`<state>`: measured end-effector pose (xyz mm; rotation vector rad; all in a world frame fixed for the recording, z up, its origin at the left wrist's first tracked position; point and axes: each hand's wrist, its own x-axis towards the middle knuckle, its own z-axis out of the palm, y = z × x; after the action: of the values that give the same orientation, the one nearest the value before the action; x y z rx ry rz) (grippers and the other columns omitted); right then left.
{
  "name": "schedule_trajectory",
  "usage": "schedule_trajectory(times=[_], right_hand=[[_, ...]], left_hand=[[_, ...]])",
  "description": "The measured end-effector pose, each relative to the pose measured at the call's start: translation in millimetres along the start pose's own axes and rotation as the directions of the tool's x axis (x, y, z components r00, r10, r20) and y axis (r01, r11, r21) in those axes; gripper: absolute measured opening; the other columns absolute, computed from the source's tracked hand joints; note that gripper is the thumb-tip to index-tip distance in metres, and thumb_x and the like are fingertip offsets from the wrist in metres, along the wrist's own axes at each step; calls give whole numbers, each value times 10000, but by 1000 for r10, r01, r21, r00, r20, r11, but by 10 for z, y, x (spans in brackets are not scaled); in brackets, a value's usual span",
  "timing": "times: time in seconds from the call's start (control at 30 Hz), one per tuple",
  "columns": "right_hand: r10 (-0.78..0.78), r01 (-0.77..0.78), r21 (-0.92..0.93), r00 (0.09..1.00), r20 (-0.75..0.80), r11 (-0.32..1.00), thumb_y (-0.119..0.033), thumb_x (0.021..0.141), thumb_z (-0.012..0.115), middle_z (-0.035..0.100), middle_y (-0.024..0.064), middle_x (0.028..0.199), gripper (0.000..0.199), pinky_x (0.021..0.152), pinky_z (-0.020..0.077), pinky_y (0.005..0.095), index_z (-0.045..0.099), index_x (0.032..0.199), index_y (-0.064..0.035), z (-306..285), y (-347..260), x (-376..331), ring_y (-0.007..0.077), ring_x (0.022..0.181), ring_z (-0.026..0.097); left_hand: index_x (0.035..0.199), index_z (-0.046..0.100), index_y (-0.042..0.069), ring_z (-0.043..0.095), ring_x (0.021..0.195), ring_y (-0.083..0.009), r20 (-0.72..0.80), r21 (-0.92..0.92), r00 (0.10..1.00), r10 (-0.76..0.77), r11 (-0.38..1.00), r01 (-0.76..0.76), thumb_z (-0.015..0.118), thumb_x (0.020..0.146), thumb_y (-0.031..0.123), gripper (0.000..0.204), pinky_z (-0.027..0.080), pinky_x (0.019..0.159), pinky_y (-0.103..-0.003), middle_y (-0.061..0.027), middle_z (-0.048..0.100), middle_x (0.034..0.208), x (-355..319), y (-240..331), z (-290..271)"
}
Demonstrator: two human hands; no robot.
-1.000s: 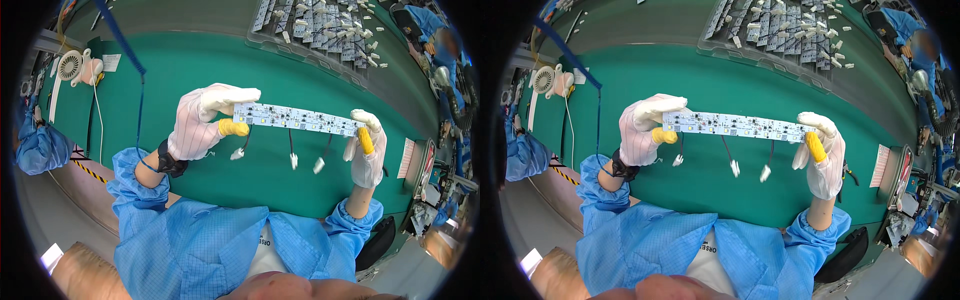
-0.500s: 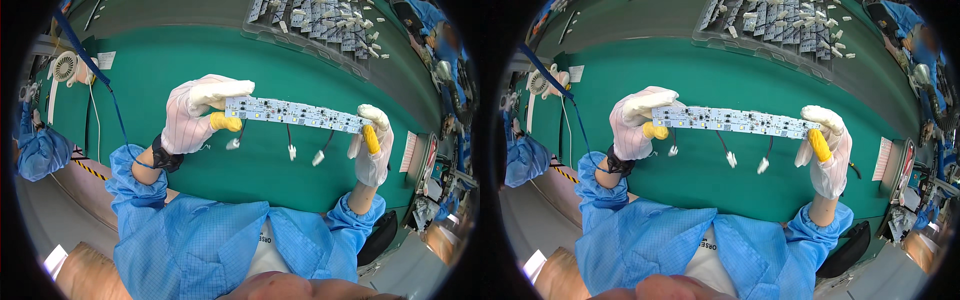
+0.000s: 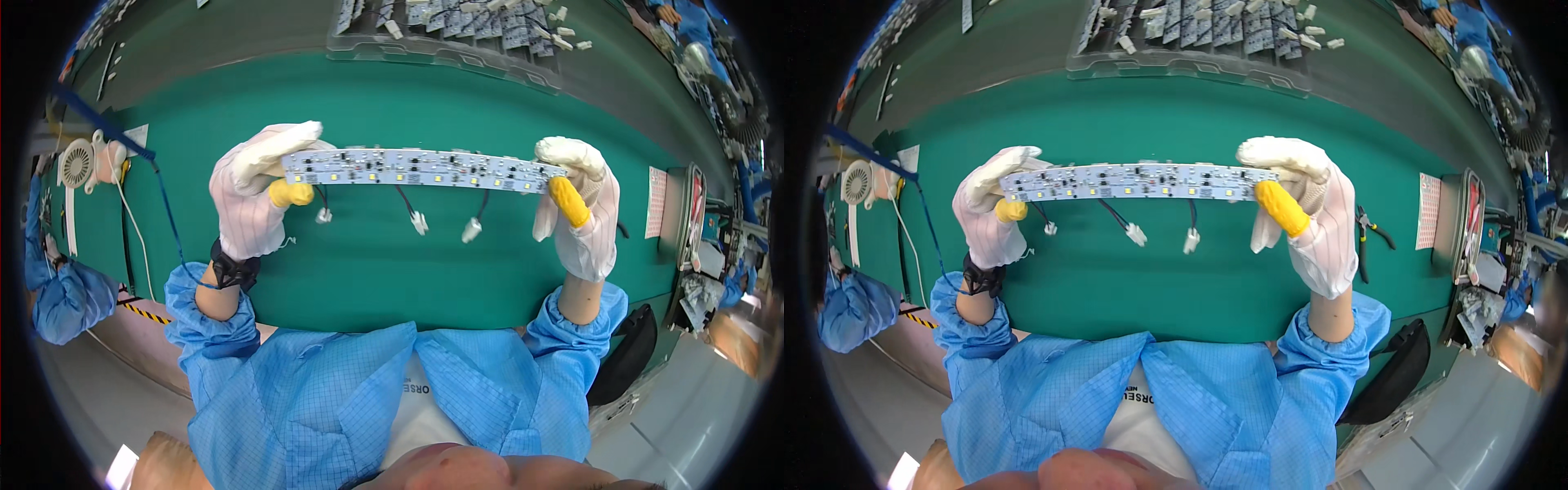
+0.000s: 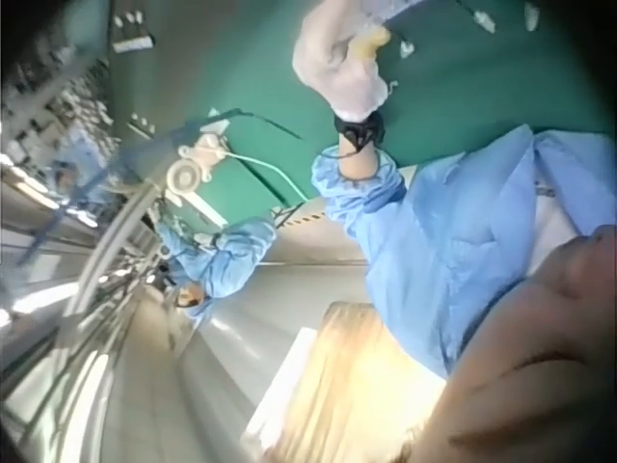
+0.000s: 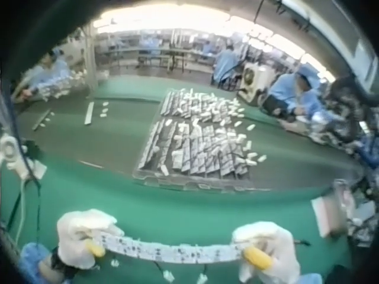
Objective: The person assembles LED light strips by attaching connectors and circuit boards to them with an assembly tool.
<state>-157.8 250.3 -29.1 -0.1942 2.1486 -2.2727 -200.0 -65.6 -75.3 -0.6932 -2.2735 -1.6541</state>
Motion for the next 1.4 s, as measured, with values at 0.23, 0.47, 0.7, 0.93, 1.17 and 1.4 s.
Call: schedule_trajectory(times=[0.23, 0.47, 0.7, 0.93, 1.17, 1.4], right_hand=[[84, -83, -49, 996, 27, 995, -211, 847, 632, 621, 107, 818, 408, 455, 406, 161, 515, 1110, 79, -15, -44, -12, 83, 445, 535], [-58, 68, -84, 992, 112, 994, -333, 852, 619, 634, 133, 880, 486, 468, 441, 174, 527, 1133, 53, -11, -29, 33, 105, 481, 562], [78, -77, -10, 975, 208, 997, -358, 852, 613, 640, 165, 939, 513, 613, 508, 231, 523, 1144, 55, -80, -93, 23, 142, 639, 626], [51, -44, -59, 992, 117, 997, -407, 806, 657, 621, 139, 989, 610, 469, 465, 187, 509, 1150, 75, -47, -49, 9, 104, 468, 570], [-15, 15, -5, 1000, 16, 1000, -553, 736, 664, 619, 121, 935, 779, 421, 426, 167, 499, 1160, 79, 17, 59, 9, 95, 460, 560], [6, -21, -411, 999, -37, 912, -174, 775, 683, 650, 91, 872, 378, 427, 442, 194, 580, 1074, 34, -44, 133, 92, 88, 498, 573]], left_hand=[[1088, 602, -40, 643, 820, -193, 7, 20, 1000, -27, 999, 27, 640, 827, 410, 521, 485, 755, -274, -149, 666, 928, -23, -37, -12], [1181, 575, -13, 621, 902, -157, 40, 260, 989, -145, 957, 130, 591, 840, 486, 605, 476, 797, -272, -129, 650, 1048, 50, 22, -23], [1210, 568, 9, 599, 836, -101, 34, 141, 963, -268, 955, 260, 513, 863, 558, 651, 456, 752, -233, -102, 665, 1010, 46, -55, -7], [1201, 564, -8, 622, 935, -153, -62, 68, 976, -209, 975, 213, 608, 805, 532, 671, 462, 840, -257, -139, 656, 1049, -51, -94, -22], [1178, 569, -32, 627, 931, -161, -74, 31, 986, -147, 988, 150, 642, 789, 506, 668, 471, 835, -266, -141, 655, 1051, -77, -23, -54], [1050, 587, -42, 669, 871, -320, 268, 142, 910, 316, 921, -362, 684, 783, 409, 533, 500, 852, -408, -206, 668, 933, 27, 28, 39]])
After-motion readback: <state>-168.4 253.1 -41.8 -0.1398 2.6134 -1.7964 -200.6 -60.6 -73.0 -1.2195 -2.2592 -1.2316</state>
